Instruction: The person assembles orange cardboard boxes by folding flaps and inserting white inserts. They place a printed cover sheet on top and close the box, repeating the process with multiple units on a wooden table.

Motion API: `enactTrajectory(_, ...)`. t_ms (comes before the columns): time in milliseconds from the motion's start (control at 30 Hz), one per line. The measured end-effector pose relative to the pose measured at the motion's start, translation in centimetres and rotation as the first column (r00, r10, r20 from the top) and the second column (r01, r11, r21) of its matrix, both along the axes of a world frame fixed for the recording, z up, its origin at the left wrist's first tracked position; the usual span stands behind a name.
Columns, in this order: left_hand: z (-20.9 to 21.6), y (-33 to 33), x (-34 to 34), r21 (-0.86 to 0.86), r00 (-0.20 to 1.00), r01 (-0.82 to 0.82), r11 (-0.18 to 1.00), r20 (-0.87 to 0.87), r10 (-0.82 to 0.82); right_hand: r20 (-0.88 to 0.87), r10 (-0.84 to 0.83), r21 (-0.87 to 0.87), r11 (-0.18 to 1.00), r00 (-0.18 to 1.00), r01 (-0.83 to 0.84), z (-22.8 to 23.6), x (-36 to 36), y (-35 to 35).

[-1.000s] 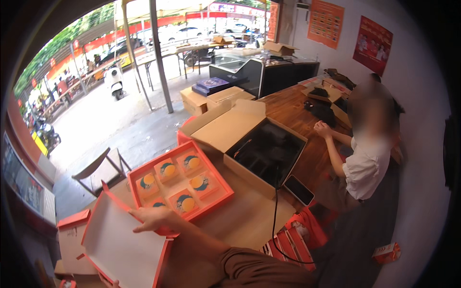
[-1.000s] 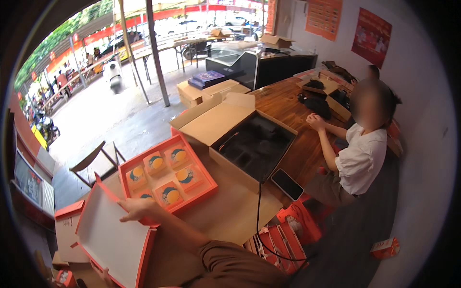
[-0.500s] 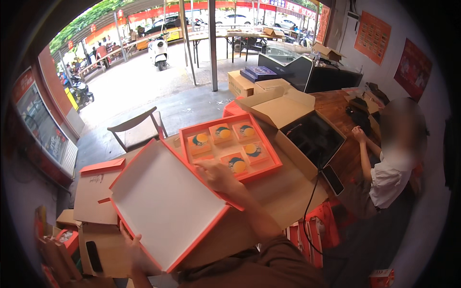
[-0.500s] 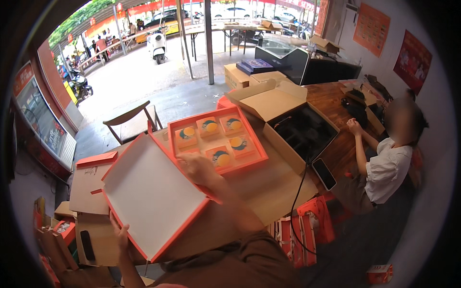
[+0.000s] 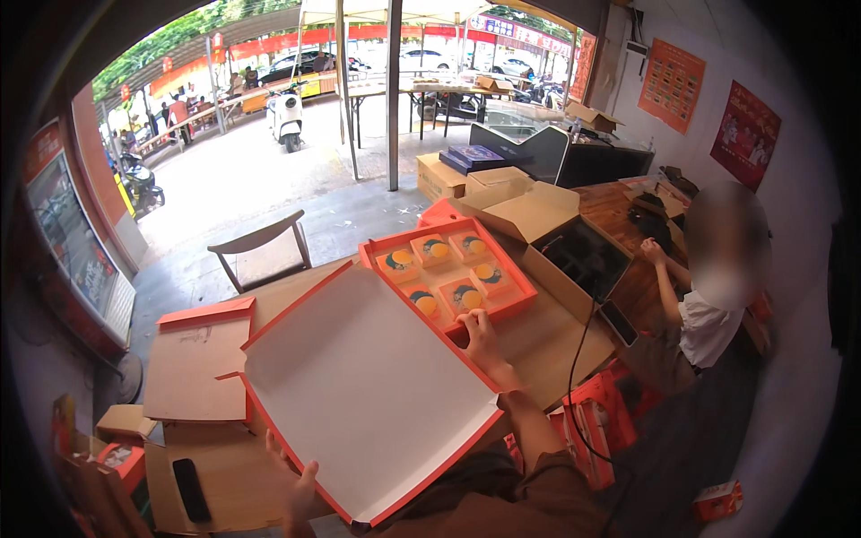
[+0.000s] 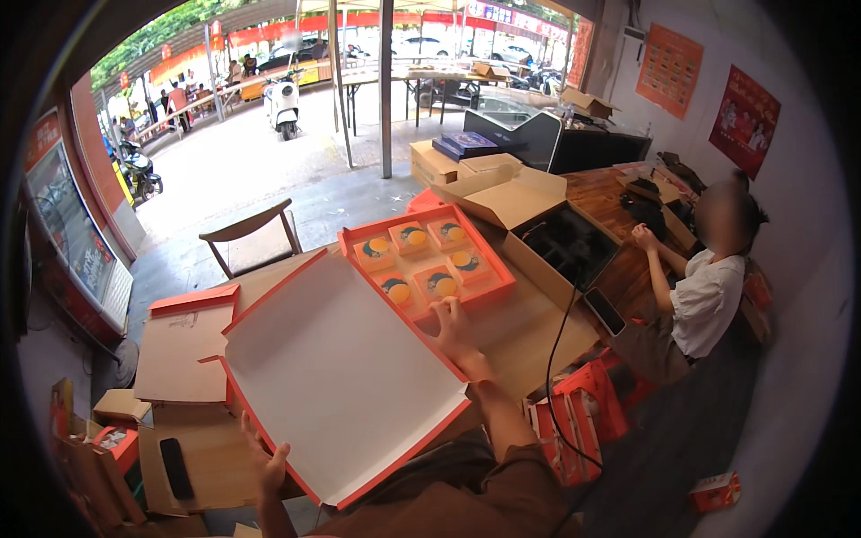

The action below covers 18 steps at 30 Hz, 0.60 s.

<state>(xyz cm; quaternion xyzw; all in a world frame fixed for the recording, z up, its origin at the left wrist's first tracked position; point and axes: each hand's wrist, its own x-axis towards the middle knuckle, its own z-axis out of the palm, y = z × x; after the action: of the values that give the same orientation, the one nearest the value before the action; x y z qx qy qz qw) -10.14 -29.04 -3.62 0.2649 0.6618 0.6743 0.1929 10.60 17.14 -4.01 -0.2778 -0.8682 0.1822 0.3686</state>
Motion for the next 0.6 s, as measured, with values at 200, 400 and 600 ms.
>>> enactTrajectory(200, 0.3, 0.6, 0.7, 0.028, 0.998, -0.033, 0.999, 0.050, 0.032, 0.124, -0.048, -0.029, 0.998, 0.991, 0.052, 1.6, -2.6, 2.7)
enactTrajectory(400, -1.4, 0.5, 0.1, -0.016, 0.984, -0.129, 0.992, -0.127, 0.126, 0.149, -0.058, 0.029, 0.998, 0.987, 0.055, 1.2, -3.5, 8.5)
enactTrajectory(600, -2.5, 0.2, -1.7, 0.147, 0.897, -0.328, 0.933, -0.261, 0.357, -0.031, 0.051, 0.015, 0.999, 0.998, -0.050, 2.3, -1.4, 7.2)
